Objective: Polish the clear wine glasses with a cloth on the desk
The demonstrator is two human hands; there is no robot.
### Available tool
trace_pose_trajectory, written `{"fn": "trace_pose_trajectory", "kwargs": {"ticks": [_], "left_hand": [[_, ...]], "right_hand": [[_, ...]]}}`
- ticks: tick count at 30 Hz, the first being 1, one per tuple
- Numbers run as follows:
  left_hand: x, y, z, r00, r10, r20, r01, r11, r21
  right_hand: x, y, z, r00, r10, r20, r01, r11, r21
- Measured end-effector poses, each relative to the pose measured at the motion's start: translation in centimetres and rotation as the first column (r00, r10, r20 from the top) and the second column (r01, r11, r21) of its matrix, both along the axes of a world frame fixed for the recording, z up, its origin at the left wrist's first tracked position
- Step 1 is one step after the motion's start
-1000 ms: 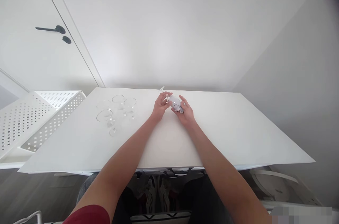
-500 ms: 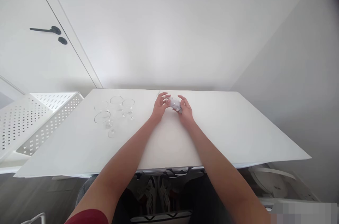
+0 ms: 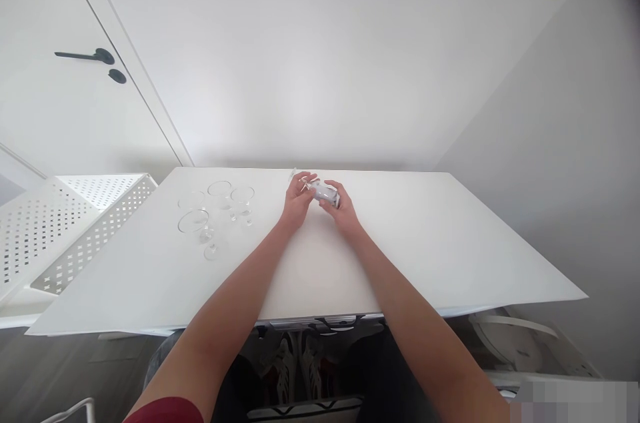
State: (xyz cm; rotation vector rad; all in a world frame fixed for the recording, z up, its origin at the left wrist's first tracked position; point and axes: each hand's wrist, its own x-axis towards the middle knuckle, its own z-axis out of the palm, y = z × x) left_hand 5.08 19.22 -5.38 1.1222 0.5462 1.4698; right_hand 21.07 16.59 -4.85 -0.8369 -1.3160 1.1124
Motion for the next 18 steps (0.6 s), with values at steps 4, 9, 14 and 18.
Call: {"fn": "trace_pose_trajectory", "kwargs": {"ticks": [4, 9, 14, 18], "left_hand": [[-0.1, -0.5, 0.7, 0.997, -0.055, 0.051, 0.055, 0.998, 0.003], [0.0, -0.8, 1.0, 0.989, -0.145, 0.021, 0.146, 0.988, -0.054], [0.0, -0.3, 0.6, 0.957, -0.285, 0.05, 0.28, 0.873, -0.4], [-0.1, -0.3, 0.7, 0.92, -0.382, -0.087, 0.299, 0.829, -0.473]], "right_hand": [[0.0, 0.4, -0.2, 0.991, 0.001, -0.134, -0.011, 0.997, -0.079], [1.7, 1.4, -0.4, 0.883, -0.282, -0.376, 0.203, 0.95, -0.235], [2.7, 1.1, 0.1, 0.859, -0.381, -0.341, 0.354, 0.924, -0.141], [2.4, 0.6, 0.3, 0.927, -0.303, -0.223, 0.315, 0.949, 0.019]]}}
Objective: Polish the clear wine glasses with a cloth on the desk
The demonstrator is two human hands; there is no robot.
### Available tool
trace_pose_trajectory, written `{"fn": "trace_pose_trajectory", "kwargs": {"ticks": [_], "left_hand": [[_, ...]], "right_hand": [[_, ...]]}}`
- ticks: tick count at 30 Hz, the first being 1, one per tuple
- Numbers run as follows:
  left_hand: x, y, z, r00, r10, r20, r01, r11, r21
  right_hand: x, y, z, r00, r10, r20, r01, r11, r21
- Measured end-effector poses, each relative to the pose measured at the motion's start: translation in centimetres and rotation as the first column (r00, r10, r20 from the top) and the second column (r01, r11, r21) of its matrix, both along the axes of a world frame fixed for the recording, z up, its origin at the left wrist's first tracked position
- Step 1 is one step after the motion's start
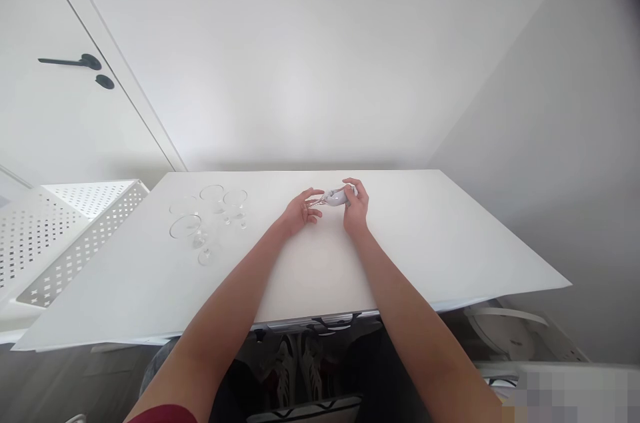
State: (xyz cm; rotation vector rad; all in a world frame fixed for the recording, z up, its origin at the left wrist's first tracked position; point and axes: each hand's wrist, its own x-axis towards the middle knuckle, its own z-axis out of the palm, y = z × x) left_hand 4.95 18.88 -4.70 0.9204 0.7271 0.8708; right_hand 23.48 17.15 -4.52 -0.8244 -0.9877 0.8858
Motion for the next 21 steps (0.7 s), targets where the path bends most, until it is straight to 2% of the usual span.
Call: {"fn": "trace_pose_trajectory", "kwargs": {"ticks": [2, 4, 7, 9, 13, 17, 19, 21], "left_hand": [[-0.1, -0.1, 0.0, 0.999, -0.026, -0.047, 0.029, 0.998, 0.064], [-0.1, -0.3, 0.0, 0.996, -0.038, -0.087, 0.052, 0.985, 0.165], [0.1, -0.4, -0.1, 0.99, -0.015, -0.137, 0.061, 0.939, 0.338], [0.3, -0.5, -0.1, 0.987, 0.009, -0.16, 0.058, 0.911, 0.409], [0.2, -0.4, -0.1, 0.99, 0.087, -0.11, -0.03, 0.898, 0.44], [-0.1, -0.2, 0.0, 0.983, 0.181, -0.01, -0.161, 0.896, 0.413], [-0.3, -0.1, 0.0, 0.968, 0.243, 0.068, -0.248, 0.876, 0.413], [-0.3, 0.1, -0.1, 0.947, 0.286, 0.148, -0.322, 0.852, 0.412]], "right_hand": [[-0.1, 0.0, -0.1, 1.0, 0.021, 0.001, -0.021, 1.0, 0.008], [0.0, 0.3, -0.4, 0.997, 0.024, -0.075, -0.025, 1.0, -0.016], [0.5, 0.9, -0.9, 0.973, -0.052, -0.225, 0.037, 0.997, -0.071], [0.9, 1.3, -1.1, 0.95, -0.119, -0.288, 0.095, 0.991, -0.098], [1.5, 1.9, -1.5, 0.919, -0.213, -0.33, 0.181, 0.975, -0.127], [1.9, 2.8, -2.7, 0.92, -0.311, -0.238, 0.257, 0.938, -0.234], [2.1, 3.2, -3.2, 0.917, -0.35, -0.193, 0.286, 0.912, -0.293], [2.1, 3.4, -3.5, 0.907, -0.36, -0.218, 0.276, 0.9, -0.338]]}}
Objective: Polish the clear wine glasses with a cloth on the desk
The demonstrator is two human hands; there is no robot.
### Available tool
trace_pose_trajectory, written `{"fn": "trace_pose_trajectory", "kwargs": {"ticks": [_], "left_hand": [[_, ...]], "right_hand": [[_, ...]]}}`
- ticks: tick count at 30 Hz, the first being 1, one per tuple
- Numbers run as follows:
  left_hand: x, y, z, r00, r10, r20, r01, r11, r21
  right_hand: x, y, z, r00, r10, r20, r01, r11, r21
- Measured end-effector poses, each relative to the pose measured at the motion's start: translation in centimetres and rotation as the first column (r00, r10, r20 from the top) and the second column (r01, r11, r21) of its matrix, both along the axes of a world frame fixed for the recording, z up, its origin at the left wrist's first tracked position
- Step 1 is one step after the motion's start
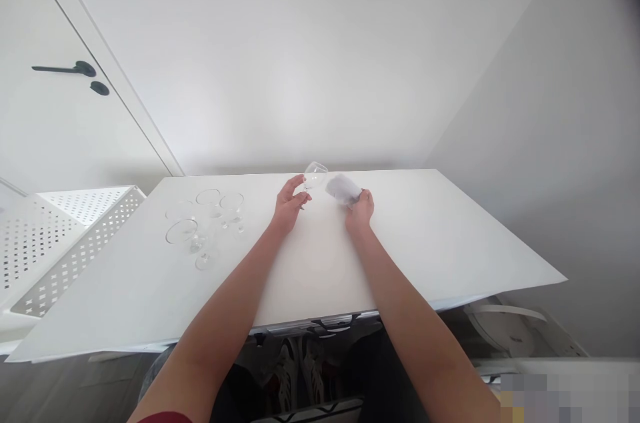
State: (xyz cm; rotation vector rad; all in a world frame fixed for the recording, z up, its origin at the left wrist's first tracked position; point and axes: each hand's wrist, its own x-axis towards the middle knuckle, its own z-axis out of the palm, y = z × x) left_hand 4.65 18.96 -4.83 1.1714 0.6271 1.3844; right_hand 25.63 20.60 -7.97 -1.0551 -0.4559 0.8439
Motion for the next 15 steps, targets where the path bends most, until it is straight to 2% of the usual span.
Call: {"fn": "trace_pose_trajectory", "kwargs": {"ticks": [3, 5, 7, 9, 11, 15], "left_hand": [[0.1, 0.3, -0.3, 0.999, -0.027, 0.044, 0.026, 1.0, 0.003], [0.2, 0.4, -0.6, 0.997, -0.07, 0.018, 0.07, 0.997, -0.011], [0.3, 0.6, -0.7, 0.996, -0.086, -0.007, 0.086, 0.996, -0.015], [0.3, 0.7, -0.8, 0.997, -0.075, -0.006, 0.075, 0.997, -0.012], [0.4, 0.8, -0.8, 0.999, -0.053, 0.01, 0.053, 0.998, -0.02], [0.8, 0.5, -0.8, 0.997, -0.057, -0.045, 0.054, 0.996, -0.073]], "right_hand": [[-0.4, -0.1, 0.7, 0.982, 0.068, -0.174, -0.071, 0.997, -0.01], [-1.0, -0.5, 1.5, 0.949, 0.208, -0.238, -0.206, 0.978, 0.033], [-1.8, -1.0, 2.4, 0.898, 0.393, -0.196, -0.378, 0.919, 0.113], [-2.4, -1.6, 3.0, 0.845, 0.524, -0.103, -0.5, 0.844, 0.191], [-2.8, -2.1, 3.3, 0.811, 0.585, -0.024, -0.565, 0.793, 0.227], [-3.0, -2.7, 3.4, 0.798, 0.602, 0.031, -0.593, 0.773, 0.225]]}}
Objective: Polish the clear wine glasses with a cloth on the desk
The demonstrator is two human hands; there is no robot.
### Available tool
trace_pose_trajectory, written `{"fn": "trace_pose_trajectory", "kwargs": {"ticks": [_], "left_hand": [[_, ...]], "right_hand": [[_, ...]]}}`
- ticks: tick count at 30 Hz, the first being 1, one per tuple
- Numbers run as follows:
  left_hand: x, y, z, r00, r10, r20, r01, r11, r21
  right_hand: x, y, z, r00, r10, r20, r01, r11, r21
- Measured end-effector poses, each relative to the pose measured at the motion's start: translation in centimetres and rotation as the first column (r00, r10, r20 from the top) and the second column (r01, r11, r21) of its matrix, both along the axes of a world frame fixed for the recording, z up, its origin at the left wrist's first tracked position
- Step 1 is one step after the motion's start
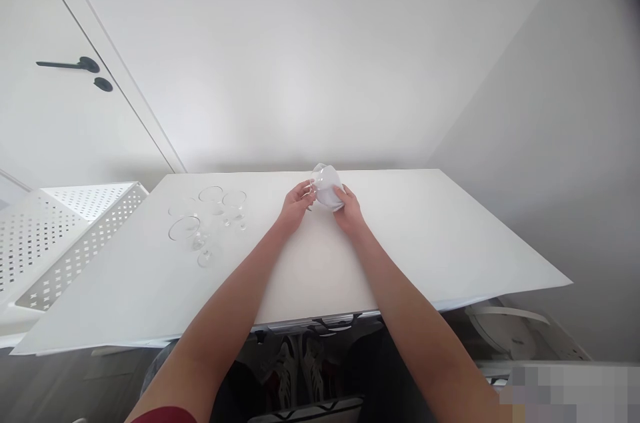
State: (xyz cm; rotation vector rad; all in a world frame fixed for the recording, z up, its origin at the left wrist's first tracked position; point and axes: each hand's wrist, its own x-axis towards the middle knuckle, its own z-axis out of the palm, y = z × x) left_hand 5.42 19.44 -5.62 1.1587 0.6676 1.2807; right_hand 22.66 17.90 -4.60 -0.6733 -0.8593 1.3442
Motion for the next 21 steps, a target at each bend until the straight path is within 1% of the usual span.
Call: {"fn": "trace_pose_trajectory", "kwargs": {"ticks": [4, 5, 7, 9, 11, 13, 15, 17, 19, 21], "left_hand": [[0.5, -0.8, 0.2, 0.987, -0.146, -0.072, 0.143, 0.989, -0.047], [0.5, -1.0, 0.3, 0.98, -0.181, -0.082, 0.177, 0.983, -0.058], [0.5, -1.3, 0.5, 0.966, -0.233, -0.107, 0.226, 0.971, -0.079], [0.3, -1.6, 0.8, 0.949, -0.284, -0.137, 0.273, 0.957, -0.094], [0.2, -1.7, 0.9, 0.93, -0.328, -0.165, 0.314, 0.944, -0.104], [0.2, -1.7, 1.0, 0.921, -0.345, -0.182, 0.33, 0.938, -0.108], [0.2, -1.7, 1.0, 0.917, -0.348, -0.197, 0.333, 0.937, -0.106], [0.2, -1.8, 1.0, 0.905, -0.37, -0.208, 0.353, 0.928, -0.116], [0.3, -1.8, 1.0, 0.879, -0.424, -0.216, 0.401, 0.905, -0.146], [0.4, -1.9, 1.0, 0.848, -0.48, -0.224, 0.45, 0.876, -0.17]], "right_hand": [[0.3, -0.2, 0.2, 0.994, 0.102, -0.023, -0.102, 0.994, 0.036], [0.3, -0.2, 0.3, 0.994, 0.108, -0.034, -0.107, 0.994, 0.031], [0.4, -0.2, 0.3, 0.997, 0.072, -0.029, -0.072, 0.997, 0.008], [0.4, -0.2, 0.3, 0.998, 0.062, 0.027, -0.062, 0.998, -0.004], [0.3, -0.3, 0.3, 0.992, 0.094, 0.086, -0.094, 0.996, -0.005], [0.2, -0.5, 0.5, 0.988, 0.114, 0.101, -0.114, 0.993, -0.004], [0.2, -0.7, 0.8, 0.991, 0.116, 0.069, -0.116, 0.993, -0.002], [0.2, -0.9, 1.2, 0.99, 0.141, 0.0, -0.141, 0.99, -0.002], [0.3, -0.9, 1.5, 0.984, 0.161, -0.071, -0.161, 0.987, 0.001], [0.4, -0.8, 1.5, 0.983, 0.148, -0.109, -0.148, 0.989, 0.015]]}}
